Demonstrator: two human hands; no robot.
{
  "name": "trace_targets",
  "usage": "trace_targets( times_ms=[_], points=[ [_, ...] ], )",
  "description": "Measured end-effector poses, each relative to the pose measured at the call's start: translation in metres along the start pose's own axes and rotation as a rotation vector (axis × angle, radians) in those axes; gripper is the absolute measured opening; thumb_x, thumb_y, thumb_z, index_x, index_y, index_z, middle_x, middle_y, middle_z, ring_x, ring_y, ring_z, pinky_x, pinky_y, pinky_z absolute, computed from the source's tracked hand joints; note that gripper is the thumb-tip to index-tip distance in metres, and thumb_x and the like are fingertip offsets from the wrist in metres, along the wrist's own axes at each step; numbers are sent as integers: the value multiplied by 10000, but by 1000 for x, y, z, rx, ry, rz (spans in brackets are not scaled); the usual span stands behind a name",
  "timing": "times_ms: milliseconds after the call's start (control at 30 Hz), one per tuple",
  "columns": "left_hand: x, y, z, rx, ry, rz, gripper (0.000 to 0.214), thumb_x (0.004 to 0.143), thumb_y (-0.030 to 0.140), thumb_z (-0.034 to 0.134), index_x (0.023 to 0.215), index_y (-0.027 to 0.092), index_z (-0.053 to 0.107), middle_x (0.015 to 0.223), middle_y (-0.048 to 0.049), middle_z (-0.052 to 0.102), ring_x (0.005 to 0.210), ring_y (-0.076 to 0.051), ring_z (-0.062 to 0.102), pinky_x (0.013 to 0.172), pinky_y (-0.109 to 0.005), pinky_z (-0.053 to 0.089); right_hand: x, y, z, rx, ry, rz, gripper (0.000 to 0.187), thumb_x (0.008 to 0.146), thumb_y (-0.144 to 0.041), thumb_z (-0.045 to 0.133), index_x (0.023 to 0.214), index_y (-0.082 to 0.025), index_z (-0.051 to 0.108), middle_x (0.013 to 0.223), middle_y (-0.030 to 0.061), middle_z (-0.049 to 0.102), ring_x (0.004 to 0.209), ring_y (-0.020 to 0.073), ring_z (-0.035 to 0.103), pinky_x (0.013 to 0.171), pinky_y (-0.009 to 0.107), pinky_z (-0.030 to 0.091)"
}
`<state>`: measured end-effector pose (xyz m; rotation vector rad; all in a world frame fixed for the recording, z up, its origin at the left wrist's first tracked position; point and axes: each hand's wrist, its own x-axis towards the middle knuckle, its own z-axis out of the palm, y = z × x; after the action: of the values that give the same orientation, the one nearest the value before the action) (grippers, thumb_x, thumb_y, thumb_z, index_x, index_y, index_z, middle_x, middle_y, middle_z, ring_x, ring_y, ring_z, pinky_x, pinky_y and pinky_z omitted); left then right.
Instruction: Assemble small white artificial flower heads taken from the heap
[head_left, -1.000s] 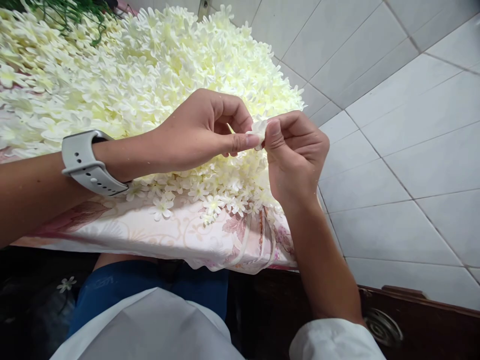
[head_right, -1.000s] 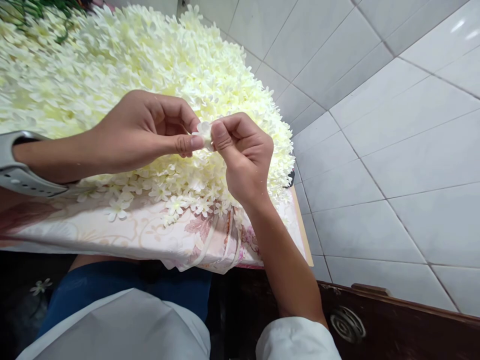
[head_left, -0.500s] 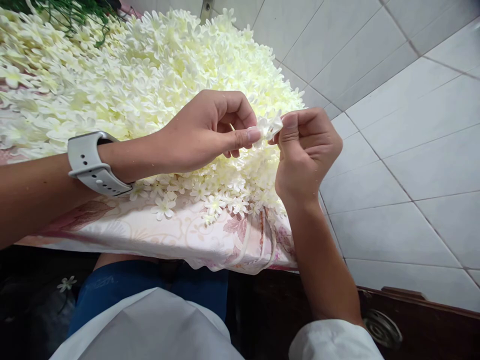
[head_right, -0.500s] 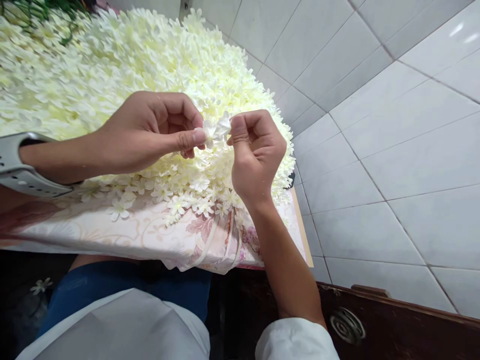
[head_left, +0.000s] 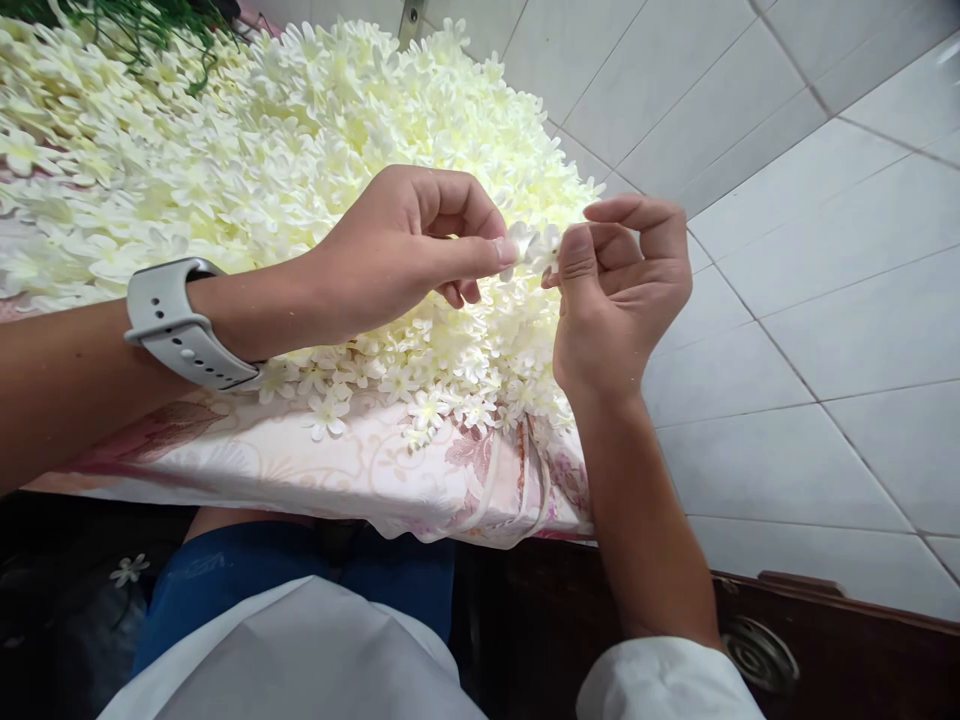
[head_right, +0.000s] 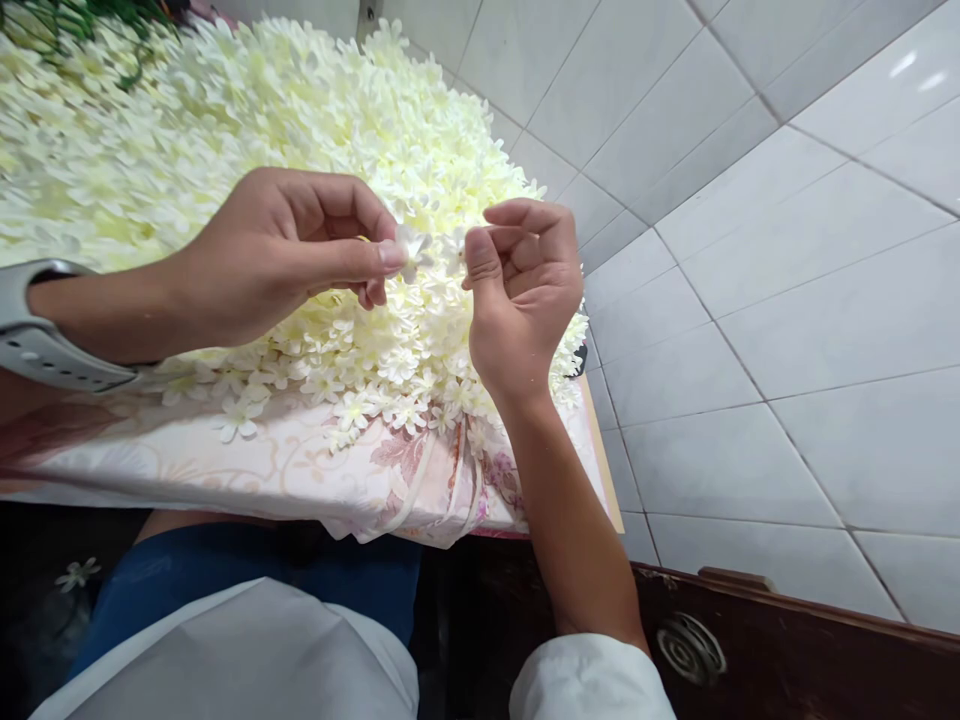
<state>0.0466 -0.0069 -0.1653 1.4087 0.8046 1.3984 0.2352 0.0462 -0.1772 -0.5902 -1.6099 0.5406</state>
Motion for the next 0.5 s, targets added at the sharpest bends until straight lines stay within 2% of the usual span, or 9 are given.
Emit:
trace_targets(
  times_ms=[200,300,400,500],
  points=[
    [1,0,1,-60,32,-33,49,803,140,807,803,133,758,666,-12,689,594,-110,644,601,-255,546,-1,1,2,23,24,14,251,912,-481,781,895,-290,620,750,-35,518,611,118,482,489,271,450],
    [1,0,1,-50,38,-35,49,846,109,744,804,123,765,679,-16,698,604,-107,657,608,-244,565,-1,0,1,-95,19,-48,284,936,-545,728,891,-269,677,812,-20,601,676,121,540,551,276,478],
    [2,-1,0,-11,16,-12,99,886,132,726,792,138,757,678,-15,696,619,-105,659,609,-231,563,-2,-2,0,-200,-34,-57,341,993,-580,621,941,-263,736,1020,35,710,881,176,636,699,340,528],
    [2,-2,-1,52,-40,41,131,889,219,782,778,158,746,697,-19,688,624,-101,640,618,-236,555,-5,-7,2,-109,-149,-49,321,980,-585,641,923,-284,738,938,26,713,850,189,665,695,354,533]
  ],
)
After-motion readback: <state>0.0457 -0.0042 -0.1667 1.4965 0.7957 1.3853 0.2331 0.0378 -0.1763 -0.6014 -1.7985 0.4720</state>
